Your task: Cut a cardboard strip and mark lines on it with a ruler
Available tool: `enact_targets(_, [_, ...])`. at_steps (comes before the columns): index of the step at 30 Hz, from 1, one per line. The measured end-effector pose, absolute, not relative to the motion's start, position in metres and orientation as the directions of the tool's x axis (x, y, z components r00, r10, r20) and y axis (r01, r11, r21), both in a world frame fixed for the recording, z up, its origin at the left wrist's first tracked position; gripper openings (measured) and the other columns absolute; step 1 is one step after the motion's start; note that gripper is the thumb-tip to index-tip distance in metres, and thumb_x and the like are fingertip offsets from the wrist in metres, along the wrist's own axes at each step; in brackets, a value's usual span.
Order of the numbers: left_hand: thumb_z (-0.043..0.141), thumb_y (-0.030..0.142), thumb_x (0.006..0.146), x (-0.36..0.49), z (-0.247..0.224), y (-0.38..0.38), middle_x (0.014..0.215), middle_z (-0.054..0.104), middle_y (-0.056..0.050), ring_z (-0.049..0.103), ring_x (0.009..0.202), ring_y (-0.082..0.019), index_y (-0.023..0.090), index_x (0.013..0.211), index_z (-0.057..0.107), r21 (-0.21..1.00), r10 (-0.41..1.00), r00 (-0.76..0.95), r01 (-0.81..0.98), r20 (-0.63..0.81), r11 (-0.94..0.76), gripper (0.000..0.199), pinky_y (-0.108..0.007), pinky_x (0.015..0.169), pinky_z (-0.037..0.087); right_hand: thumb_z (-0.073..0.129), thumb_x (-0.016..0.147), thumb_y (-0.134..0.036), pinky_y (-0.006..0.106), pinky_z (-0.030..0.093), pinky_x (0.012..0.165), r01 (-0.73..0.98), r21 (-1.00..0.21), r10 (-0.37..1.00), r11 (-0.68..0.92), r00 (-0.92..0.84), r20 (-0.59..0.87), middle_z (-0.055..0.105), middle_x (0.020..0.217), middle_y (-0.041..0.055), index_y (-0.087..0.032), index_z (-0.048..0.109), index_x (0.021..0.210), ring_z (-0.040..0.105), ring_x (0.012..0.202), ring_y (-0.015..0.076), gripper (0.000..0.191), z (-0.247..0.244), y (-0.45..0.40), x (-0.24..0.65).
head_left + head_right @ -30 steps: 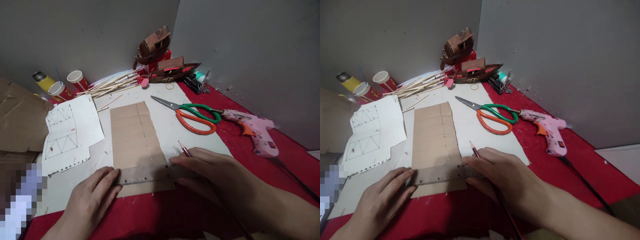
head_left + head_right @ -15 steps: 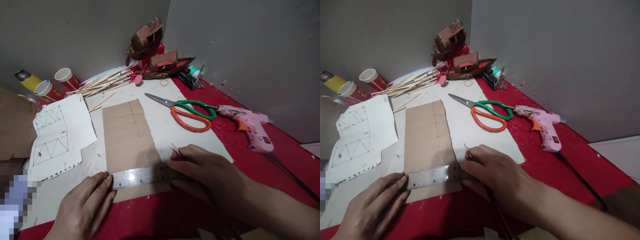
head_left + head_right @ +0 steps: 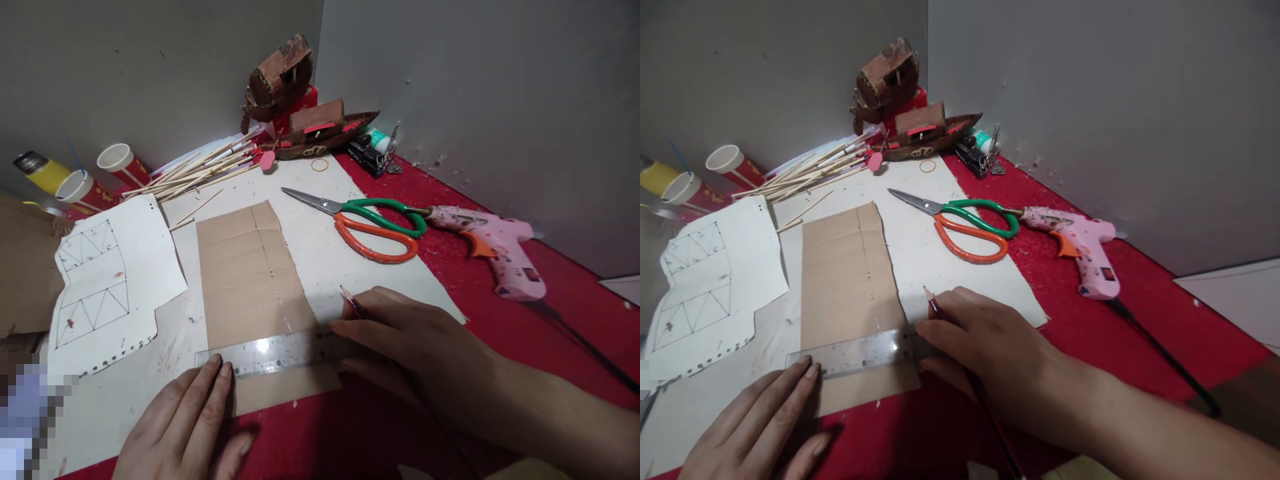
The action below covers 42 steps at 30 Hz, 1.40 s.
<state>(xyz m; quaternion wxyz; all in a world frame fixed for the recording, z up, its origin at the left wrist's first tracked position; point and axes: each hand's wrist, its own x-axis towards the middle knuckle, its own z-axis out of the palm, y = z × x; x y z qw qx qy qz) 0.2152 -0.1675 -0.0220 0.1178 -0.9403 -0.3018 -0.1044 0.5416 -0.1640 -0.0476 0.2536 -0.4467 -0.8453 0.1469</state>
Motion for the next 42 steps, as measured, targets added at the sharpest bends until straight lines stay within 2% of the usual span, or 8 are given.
enact_targets(7, [0.056,0.039,0.100,0.217,-0.024,-0.168,0.114,0.076,-0.011,0.070,0.105,-0.025,0.008,0.119,0.067,-0.167,0.504,0.810,0.565,0.302,-0.808,0.038,-0.034,0.084,0.059,0.056,0.098,-0.027,0.031,0.047,0.066,0.662,-0.506,0.831,0.552,-0.484,0.274,0.063,0.094,0.0090,-0.019,0.070,0.105,0.059,0.081,0.0201,0.018,-0.046,-0.163,0.544])
enact_targets(14, [0.054,0.038,0.101,0.219,-0.028,-0.173,0.117,0.075,-0.013,0.071,0.106,-0.026,0.005,0.116,0.067,-0.229,0.486,0.828,0.549,0.280,-0.804,0.039,-0.035,0.081,0.061,0.058,0.097,-0.027,0.030,0.048,0.065,0.671,-0.511,0.842,0.537,-0.463,0.278,0.063,0.094,0.0084,-0.020,0.069,0.109,0.058,0.080,0.0190,0.018,-0.048,-0.164,0.545])
enact_targets(23, [0.061,0.044,0.096,0.219,-0.028,-0.176,0.122,0.073,-0.014,0.070,0.110,-0.026,0.005,0.120,0.068,-0.252,0.498,0.828,0.555,0.259,-0.792,0.046,-0.032,0.087,0.061,0.057,0.097,-0.026,0.031,0.050,0.063,0.662,-0.500,0.829,0.559,-0.466,0.309,0.064,0.094,0.0095,-0.020,0.068,0.108,0.061,0.079,0.0198,0.017,-0.050,-0.164,0.546])
enact_targets(31, [0.064,0.028,0.096,0.219,-0.028,-0.182,0.131,0.067,-0.017,0.064,0.122,-0.029,0.004,0.129,0.063,-0.217,0.538,0.817,0.574,0.205,-0.789,0.041,-0.034,0.089,0.062,0.056,0.097,-0.023,0.032,0.054,0.065,0.661,-0.502,0.829,0.558,-0.419,0.370,0.066,0.099,0.0077,-0.025,0.065,0.115,0.066,0.082,0.0211,0.020,-0.059,-0.168,0.546])
enact_targets(33, [0.059,0.023,0.098,0.216,-0.027,-0.185,0.135,0.065,-0.018,0.060,0.128,-0.030,0.004,0.132,0.061,-0.198,0.534,0.826,0.562,0.179,-0.803,0.039,-0.034,0.093,0.061,0.058,0.096,-0.024,0.033,0.055,0.067,0.670,-0.515,0.845,0.535,-0.409,0.346,0.065,0.103,0.0079,-0.027,0.065,0.117,0.066,0.085,0.0219,0.023,-0.064,-0.169,0.547])
enact_targets(38, [0.028,0.012,0.104,0.211,-0.025,-0.189,0.146,0.055,-0.017,0.043,0.142,-0.031,0.003,0.138,0.055,-0.115,0.565,0.816,0.577,0.124,-0.809,0.045,-0.039,0.104,0.054,0.060,0.095,-0.027,0.035,0.056,0.065,0.674,-0.496,0.837,0.547,-0.432,0.336,0.064,0.103,0.0085,-0.027,0.064,0.119,0.065,0.085,0.0235,0.025,-0.067,-0.169,0.549])
enact_targets(42, [0.030,0.015,0.105,0.209,-0.028,-0.187,0.148,0.053,-0.018,0.039,0.145,-0.033,0.001,0.139,0.054,-0.101,0.559,0.818,0.573,0.138,-0.813,0.044,-0.040,0.106,0.052,0.057,0.097,-0.026,0.034,0.056,0.065,0.697,-0.488,0.850,0.526,-0.419,0.318,0.063,0.104,0.0090,-0.028,0.062,0.121,0.065,0.085,0.0223,0.024,-0.066,-0.171,0.549])
